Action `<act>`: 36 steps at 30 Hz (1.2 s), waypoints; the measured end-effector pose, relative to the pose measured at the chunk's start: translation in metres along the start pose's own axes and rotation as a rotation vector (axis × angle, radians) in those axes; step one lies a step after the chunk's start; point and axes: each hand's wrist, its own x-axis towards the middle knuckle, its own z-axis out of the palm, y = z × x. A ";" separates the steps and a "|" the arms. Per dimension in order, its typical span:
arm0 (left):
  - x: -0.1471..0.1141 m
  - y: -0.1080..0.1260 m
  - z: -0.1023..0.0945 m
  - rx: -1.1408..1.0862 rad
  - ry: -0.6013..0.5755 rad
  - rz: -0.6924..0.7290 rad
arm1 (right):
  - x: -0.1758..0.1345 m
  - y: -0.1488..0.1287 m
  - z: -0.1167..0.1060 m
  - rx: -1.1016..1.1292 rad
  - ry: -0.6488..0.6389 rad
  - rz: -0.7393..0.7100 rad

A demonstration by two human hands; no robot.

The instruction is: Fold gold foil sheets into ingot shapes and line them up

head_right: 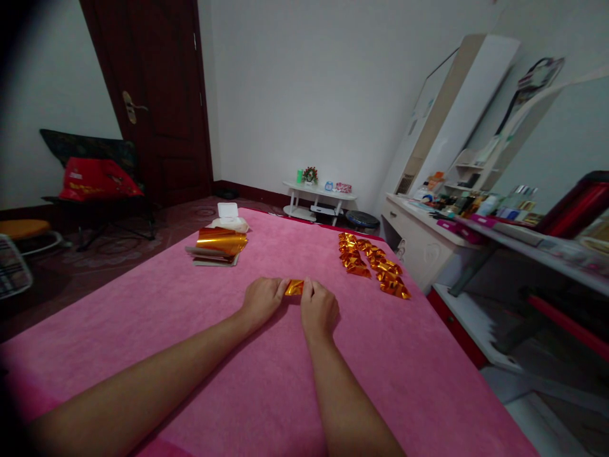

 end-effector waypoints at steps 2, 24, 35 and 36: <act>0.000 -0.001 -0.001 -0.002 0.004 0.003 | 0.002 0.003 0.002 0.125 -0.030 -0.017; 0.002 -0.005 0.001 -0.208 -0.013 0.031 | -0.001 0.001 -0.001 0.108 -0.037 -0.054; 0.010 -0.017 0.004 -0.416 0.073 -0.062 | -0.001 0.004 0.003 0.114 -0.129 -0.086; 0.011 -0.018 0.004 -0.425 0.077 -0.054 | -0.001 0.004 0.005 0.101 -0.138 -0.088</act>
